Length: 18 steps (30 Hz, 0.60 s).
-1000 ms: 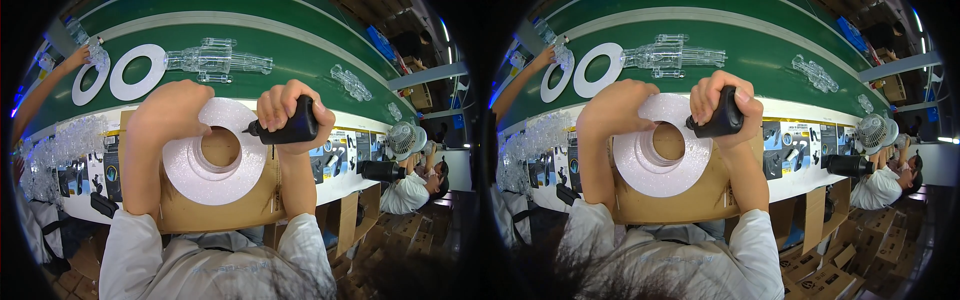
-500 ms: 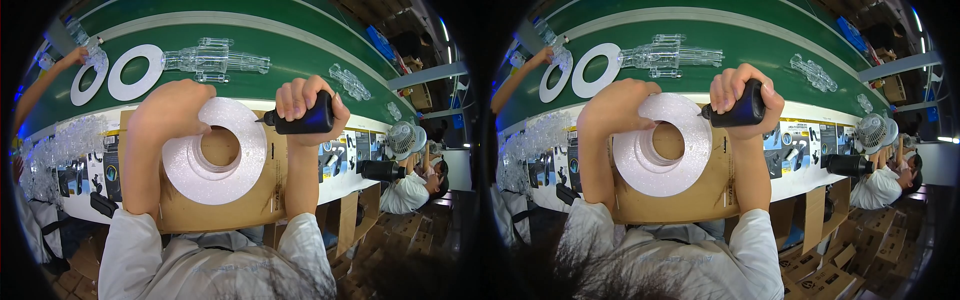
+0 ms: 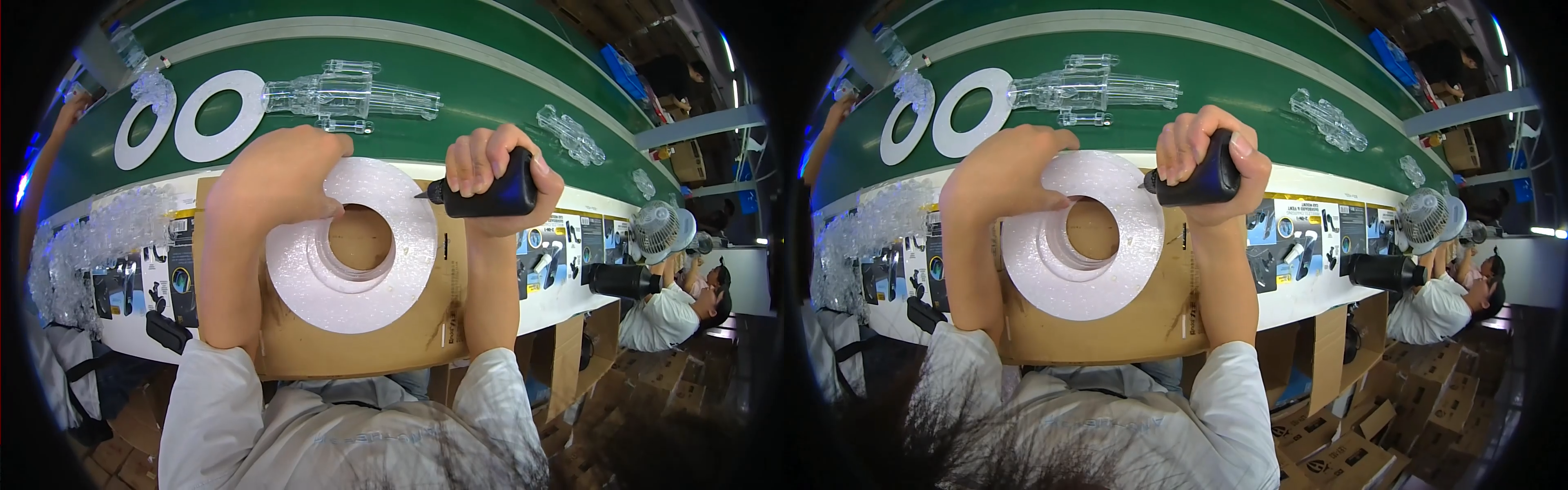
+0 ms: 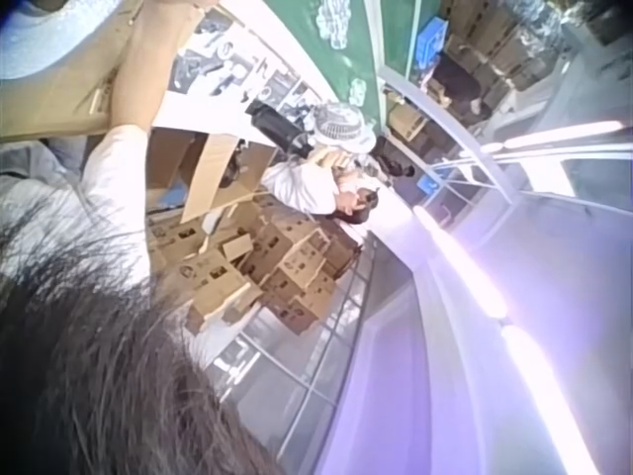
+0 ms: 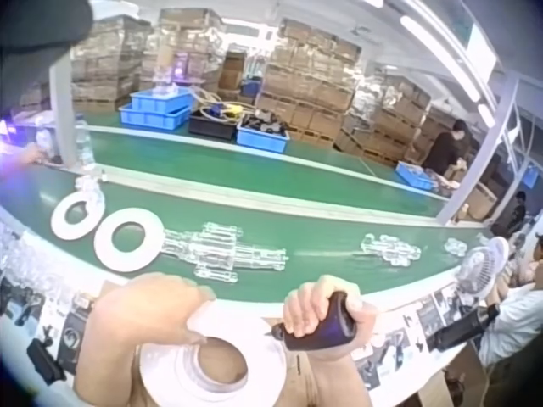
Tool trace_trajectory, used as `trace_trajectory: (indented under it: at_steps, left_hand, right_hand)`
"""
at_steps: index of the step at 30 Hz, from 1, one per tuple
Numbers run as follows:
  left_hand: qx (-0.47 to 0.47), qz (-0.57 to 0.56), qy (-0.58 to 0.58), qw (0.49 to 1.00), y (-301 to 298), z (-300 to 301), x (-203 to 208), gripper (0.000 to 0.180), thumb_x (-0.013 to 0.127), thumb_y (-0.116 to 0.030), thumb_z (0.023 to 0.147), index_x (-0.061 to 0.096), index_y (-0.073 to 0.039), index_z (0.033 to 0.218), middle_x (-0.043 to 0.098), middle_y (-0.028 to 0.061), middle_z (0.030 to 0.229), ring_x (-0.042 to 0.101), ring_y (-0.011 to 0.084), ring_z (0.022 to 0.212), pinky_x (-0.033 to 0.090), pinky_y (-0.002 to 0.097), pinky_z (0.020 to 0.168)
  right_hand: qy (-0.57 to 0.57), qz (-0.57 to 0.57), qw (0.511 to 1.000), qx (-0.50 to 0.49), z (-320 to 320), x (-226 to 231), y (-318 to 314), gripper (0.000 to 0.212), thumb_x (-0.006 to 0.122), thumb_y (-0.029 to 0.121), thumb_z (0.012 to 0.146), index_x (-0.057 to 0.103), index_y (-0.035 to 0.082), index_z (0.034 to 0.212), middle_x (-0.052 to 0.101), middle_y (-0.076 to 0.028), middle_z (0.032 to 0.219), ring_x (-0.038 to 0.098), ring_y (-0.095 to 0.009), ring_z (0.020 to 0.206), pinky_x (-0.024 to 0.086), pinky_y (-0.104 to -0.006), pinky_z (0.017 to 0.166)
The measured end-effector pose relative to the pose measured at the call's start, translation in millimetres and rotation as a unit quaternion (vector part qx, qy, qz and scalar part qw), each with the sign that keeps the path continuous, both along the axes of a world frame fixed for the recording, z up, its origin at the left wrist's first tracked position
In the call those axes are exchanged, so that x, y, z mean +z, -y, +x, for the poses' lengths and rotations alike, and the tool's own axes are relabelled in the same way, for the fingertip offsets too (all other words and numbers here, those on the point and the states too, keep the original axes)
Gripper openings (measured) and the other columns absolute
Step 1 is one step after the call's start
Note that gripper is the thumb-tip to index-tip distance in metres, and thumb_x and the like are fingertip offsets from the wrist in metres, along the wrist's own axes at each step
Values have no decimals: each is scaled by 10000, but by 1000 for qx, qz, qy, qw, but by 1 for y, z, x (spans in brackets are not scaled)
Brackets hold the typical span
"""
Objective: Apply adhesive or sealant from a squeeze bottle to circular foam rings on an assembly line.
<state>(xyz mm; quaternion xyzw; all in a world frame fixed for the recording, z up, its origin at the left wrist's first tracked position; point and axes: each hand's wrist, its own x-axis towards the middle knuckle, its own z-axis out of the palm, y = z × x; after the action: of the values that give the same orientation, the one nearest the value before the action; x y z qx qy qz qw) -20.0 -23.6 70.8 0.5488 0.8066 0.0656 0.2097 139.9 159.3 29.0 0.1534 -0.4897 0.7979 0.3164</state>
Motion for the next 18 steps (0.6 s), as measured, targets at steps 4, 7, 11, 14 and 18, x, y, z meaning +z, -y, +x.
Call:
trace_trajectory:
  at_steps: [4,7,11,14,18]
  left_hand:
    - [-3,67,-6,998,3,-3,-8,529,860,-198,639,628,-36,1086,656,162,1067,622,350,1052,505,407,906]
    - [3,56,-3,998,2,-5,-12,505,863,-193,635,617,-36,1047,643,149,1067,615,347,1050,503,405,899]
    - [-27,52,1,998,-7,-5,-10,509,860,-186,638,625,-25,1059,635,141,1096,619,346,1046,508,403,888]
    - [-74,128,18,989,-2,-12,-21,533,854,-199,646,635,-18,1097,618,141,1138,616,344,1062,510,398,890]
    - [-36,188,-10,981,11,-8,-5,508,842,-195,651,662,-17,1091,654,157,1080,636,350,1025,519,405,874]
  right_hand:
    - [-20,-17,1000,11,-4,1,0,370,369,399,921,465,81,757,500,-57,626,462,-171,553,411,-315,546]
    - [-37,-51,998,30,-4,5,0,385,366,418,936,469,83,778,508,-59,648,470,-175,575,404,-324,556]
    - [-31,-53,998,17,-4,10,-2,395,366,445,943,470,77,849,519,-77,700,475,-191,629,404,-343,605]
    - [-10,-73,997,8,-5,17,9,410,372,468,929,474,71,937,523,-104,719,483,-204,654,423,-345,627]
    - [26,-83,996,-12,-6,16,11,437,409,483,896,476,81,1055,531,-126,717,490,-214,666,442,-336,634]
